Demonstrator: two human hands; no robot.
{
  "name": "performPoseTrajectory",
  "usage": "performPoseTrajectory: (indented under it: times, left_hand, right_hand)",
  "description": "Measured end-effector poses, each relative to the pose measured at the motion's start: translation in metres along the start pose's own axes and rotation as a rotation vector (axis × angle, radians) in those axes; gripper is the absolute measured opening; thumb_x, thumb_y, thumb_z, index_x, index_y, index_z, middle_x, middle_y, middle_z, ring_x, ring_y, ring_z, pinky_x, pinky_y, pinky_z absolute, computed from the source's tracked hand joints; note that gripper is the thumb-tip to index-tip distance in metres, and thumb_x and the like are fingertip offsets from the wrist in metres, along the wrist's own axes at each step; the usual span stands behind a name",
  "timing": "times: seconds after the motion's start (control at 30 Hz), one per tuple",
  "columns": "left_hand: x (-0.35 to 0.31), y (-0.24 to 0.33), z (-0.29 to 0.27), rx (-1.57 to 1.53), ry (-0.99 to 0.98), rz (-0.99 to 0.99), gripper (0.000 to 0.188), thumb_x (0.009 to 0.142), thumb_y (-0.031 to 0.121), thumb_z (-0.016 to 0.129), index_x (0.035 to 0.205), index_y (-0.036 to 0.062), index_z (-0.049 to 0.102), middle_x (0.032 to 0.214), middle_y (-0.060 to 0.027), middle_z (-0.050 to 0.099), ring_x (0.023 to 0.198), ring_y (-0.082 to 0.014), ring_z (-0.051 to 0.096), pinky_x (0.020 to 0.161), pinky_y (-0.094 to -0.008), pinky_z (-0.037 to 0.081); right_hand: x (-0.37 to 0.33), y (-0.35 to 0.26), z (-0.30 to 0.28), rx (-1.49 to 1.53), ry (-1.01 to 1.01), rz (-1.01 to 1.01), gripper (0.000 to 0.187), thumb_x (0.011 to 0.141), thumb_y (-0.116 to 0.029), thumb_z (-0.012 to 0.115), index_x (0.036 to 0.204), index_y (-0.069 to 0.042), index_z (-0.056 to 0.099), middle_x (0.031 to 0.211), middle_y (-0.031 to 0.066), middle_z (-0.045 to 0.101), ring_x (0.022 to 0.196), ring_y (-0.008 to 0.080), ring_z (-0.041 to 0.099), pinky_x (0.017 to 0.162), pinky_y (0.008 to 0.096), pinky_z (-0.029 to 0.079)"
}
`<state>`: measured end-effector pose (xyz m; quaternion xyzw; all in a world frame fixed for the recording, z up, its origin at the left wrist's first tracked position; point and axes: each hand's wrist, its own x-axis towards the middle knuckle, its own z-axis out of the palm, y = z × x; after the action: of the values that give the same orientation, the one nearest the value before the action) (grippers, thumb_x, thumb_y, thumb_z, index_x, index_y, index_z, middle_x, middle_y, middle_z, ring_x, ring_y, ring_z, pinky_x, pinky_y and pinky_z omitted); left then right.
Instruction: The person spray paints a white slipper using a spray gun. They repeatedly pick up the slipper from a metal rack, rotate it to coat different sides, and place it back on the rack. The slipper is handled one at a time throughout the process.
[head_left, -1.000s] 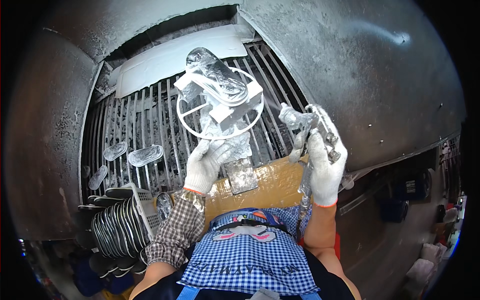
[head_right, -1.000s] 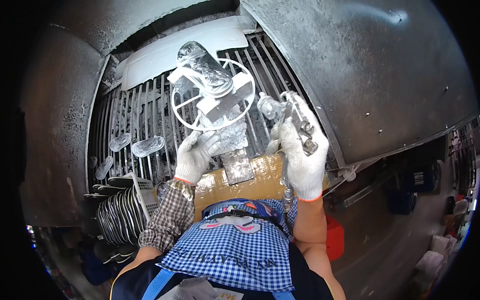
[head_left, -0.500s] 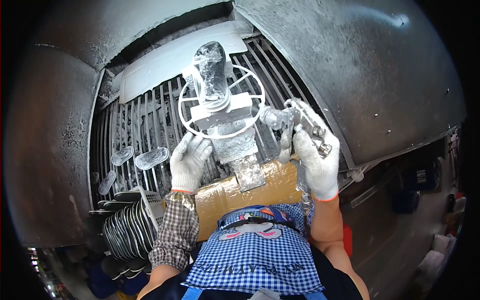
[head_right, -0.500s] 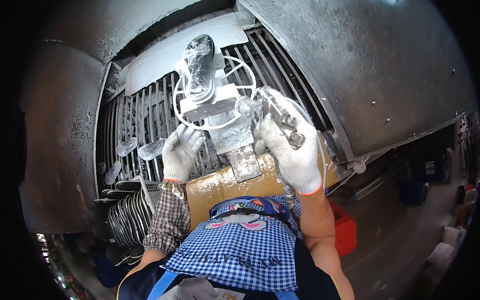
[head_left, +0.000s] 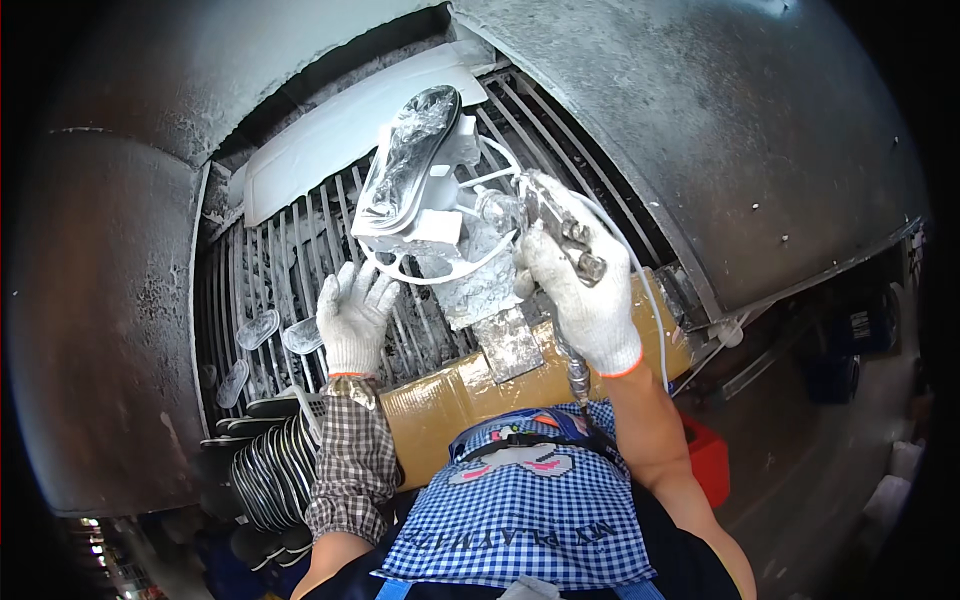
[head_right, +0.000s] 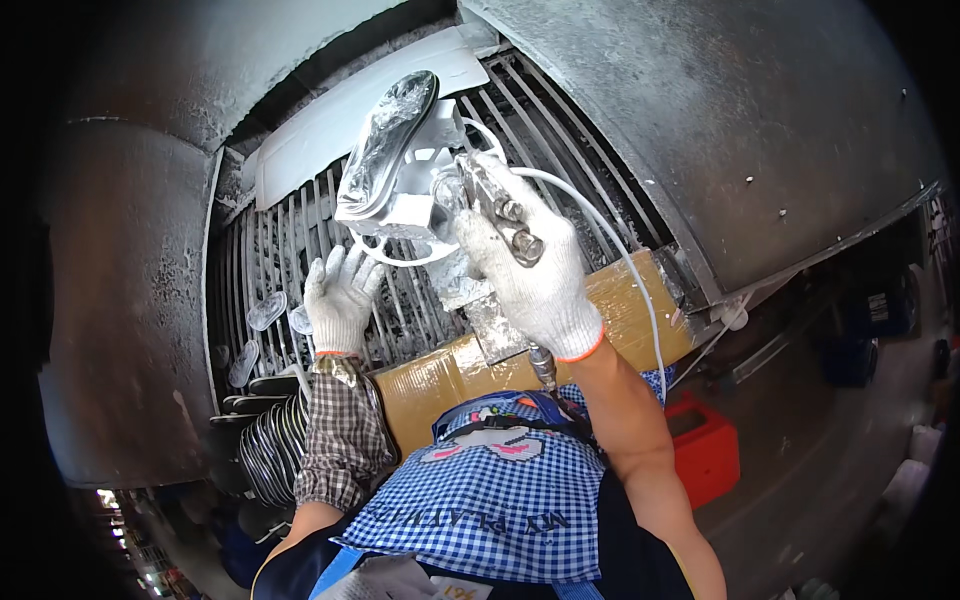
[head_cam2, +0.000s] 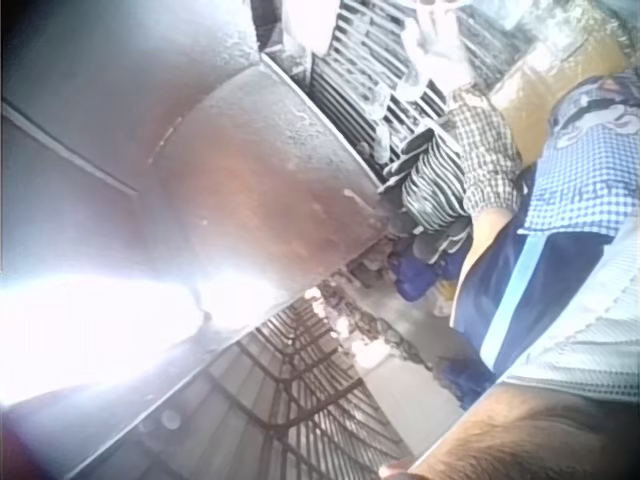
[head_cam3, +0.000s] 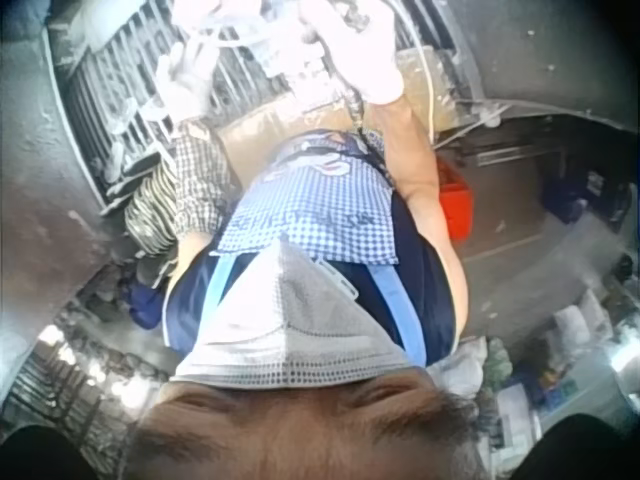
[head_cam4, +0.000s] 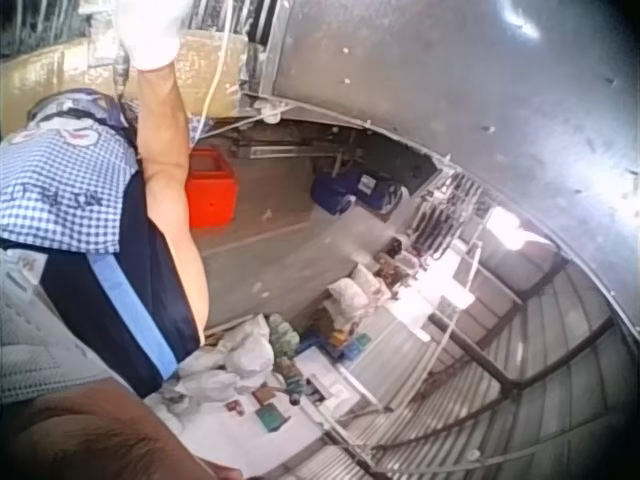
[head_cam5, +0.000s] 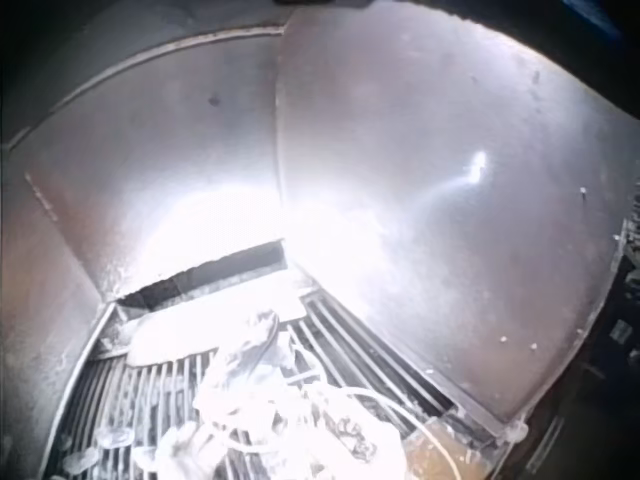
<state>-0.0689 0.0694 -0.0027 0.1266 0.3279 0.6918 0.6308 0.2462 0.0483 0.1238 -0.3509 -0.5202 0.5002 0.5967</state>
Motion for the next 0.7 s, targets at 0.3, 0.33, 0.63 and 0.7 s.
performPoseTrajectory:
  times: [0.3, 0.33, 0.63, 0.7]
  left_hand:
    - [0.012, 0.01, 0.0, -0.037, 0.019, 0.04, 0.051, 0.104, 0.041, 0.063, 0.133, -0.0004, 0.054, 0.145, -0.0326, 0.056, 0.131, -0.0474, 0.06, 0.108, -0.0575, 0.054]
    - [0.014, 0.011, 0.0, -0.045, 0.031, 0.046, 0.051, 0.104, 0.041, 0.064, 0.132, -0.0003, 0.054, 0.144, -0.0325, 0.056, 0.131, -0.0476, 0.06, 0.108, -0.0576, 0.054]
    - [0.028, 0.015, -0.005, -0.02, 0.006, 0.054, 0.047, 0.105, 0.044, 0.062, 0.129, 0.0036, 0.056, 0.14, -0.029, 0.061, 0.128, -0.0413, 0.064, 0.102, -0.0519, 0.056]
    - [0.026, 0.011, -0.009, -0.014, -0.019, 0.041, 0.046, 0.105, 0.044, 0.061, 0.127, 0.0044, 0.057, 0.137, -0.0273, 0.064, 0.127, -0.039, 0.065, 0.101, -0.0502, 0.056]
  right_hand:
    - [0.0, 0.001, 0.0, -0.019, -0.006, -0.047, 0.056, 0.103, -0.011, 0.071, 0.154, 0.003, 0.052, 0.095, 0.0015, 0.073, 0.073, 0.0031, 0.06, 0.065, 0.0224, 0.051]
    - [-0.002, -0.007, 0.002, -0.08, -0.05, -0.01, 0.054, 0.104, -0.008, 0.066, 0.153, 0.007, 0.05, 0.099, 0.0056, 0.071, 0.079, 0.007, 0.065, 0.066, 0.0222, 0.053]
    - [0.018, 0.001, -0.002, -0.031, 0.041, -0.048, 0.054, 0.105, -0.012, 0.069, 0.154, 0.005, 0.051, 0.094, 0.0011, 0.07, 0.072, 0.0035, 0.06, 0.065, 0.0213, 0.052]
    - [0.018, 0.002, -0.003, -0.027, 0.082, -0.071, 0.054, 0.105, -0.011, 0.069, 0.153, 0.005, 0.052, 0.094, 0.0021, 0.071, 0.074, 0.0041, 0.061, 0.066, 0.0221, 0.053]
